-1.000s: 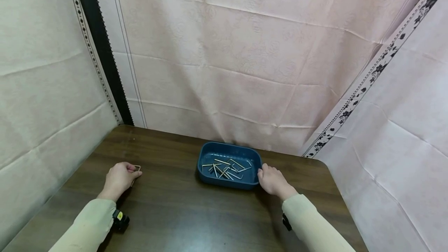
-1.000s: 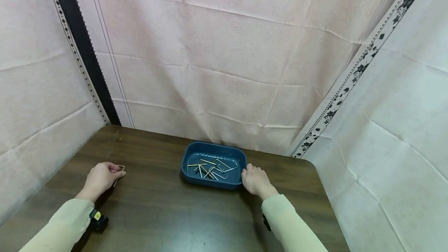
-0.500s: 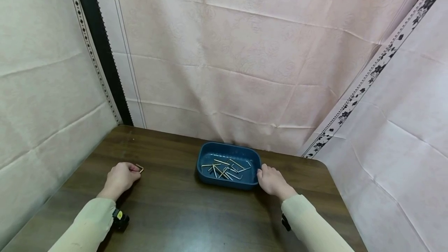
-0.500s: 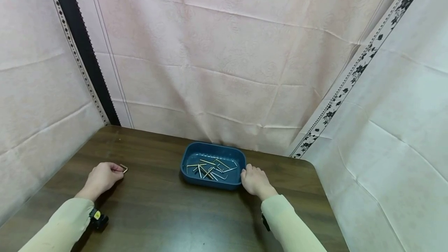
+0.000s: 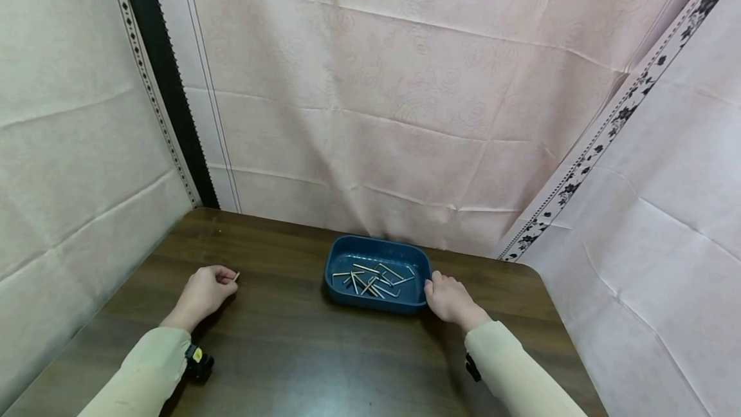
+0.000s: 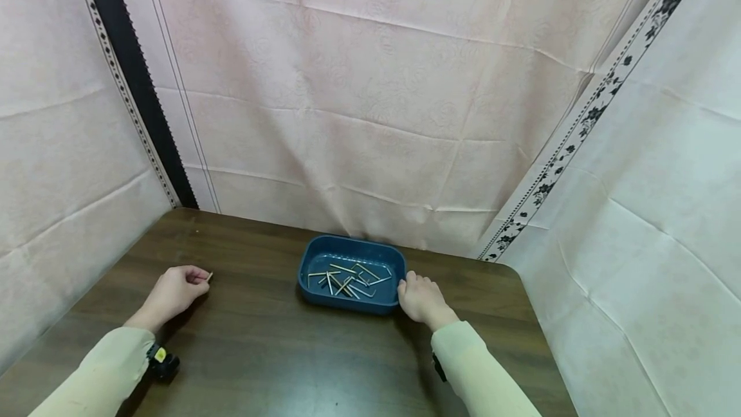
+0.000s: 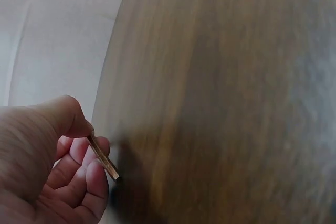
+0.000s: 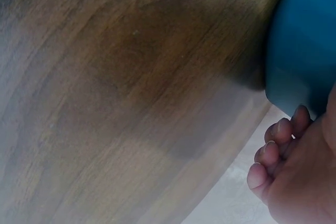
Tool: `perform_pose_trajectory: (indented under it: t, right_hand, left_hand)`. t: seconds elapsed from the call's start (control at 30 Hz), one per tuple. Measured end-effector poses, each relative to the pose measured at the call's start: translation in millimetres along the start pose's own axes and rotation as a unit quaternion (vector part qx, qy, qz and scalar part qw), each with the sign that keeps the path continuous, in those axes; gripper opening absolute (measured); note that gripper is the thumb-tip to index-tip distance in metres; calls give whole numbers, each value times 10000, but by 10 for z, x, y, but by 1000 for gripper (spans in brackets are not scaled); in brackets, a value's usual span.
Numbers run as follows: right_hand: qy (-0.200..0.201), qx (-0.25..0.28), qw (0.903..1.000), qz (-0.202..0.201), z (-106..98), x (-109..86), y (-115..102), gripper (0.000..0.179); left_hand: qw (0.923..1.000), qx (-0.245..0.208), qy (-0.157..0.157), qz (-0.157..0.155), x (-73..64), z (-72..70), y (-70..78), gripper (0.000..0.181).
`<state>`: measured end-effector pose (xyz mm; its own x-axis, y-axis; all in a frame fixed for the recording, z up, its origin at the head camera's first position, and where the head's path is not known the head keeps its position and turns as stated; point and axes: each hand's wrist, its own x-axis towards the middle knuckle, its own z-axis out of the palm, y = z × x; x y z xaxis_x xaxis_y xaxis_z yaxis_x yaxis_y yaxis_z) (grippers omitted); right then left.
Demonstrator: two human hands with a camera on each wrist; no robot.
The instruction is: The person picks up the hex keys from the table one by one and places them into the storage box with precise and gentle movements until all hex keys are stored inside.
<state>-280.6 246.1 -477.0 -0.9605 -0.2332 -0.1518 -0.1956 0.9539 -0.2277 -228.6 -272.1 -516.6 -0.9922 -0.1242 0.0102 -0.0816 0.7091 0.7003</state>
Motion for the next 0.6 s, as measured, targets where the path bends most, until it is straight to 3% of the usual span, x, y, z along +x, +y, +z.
perform_pose_trajectory:
  t: [0.27,0.43,0.6]
  right_hand:
    - [-25,-59,10000,-10,-18,-17,-18,35]
    - [-32,-41,10000,-5,-12,-5,-10,33]
    - [-20,-27,10000,6,2,9,1,33]
  left_hand:
    - [9990,-161,154,392,41,37,104,16]
    - [9975,-333,179,590,71,79,250,16]
    - [9932,-528,134,1033,112,167,461,16]
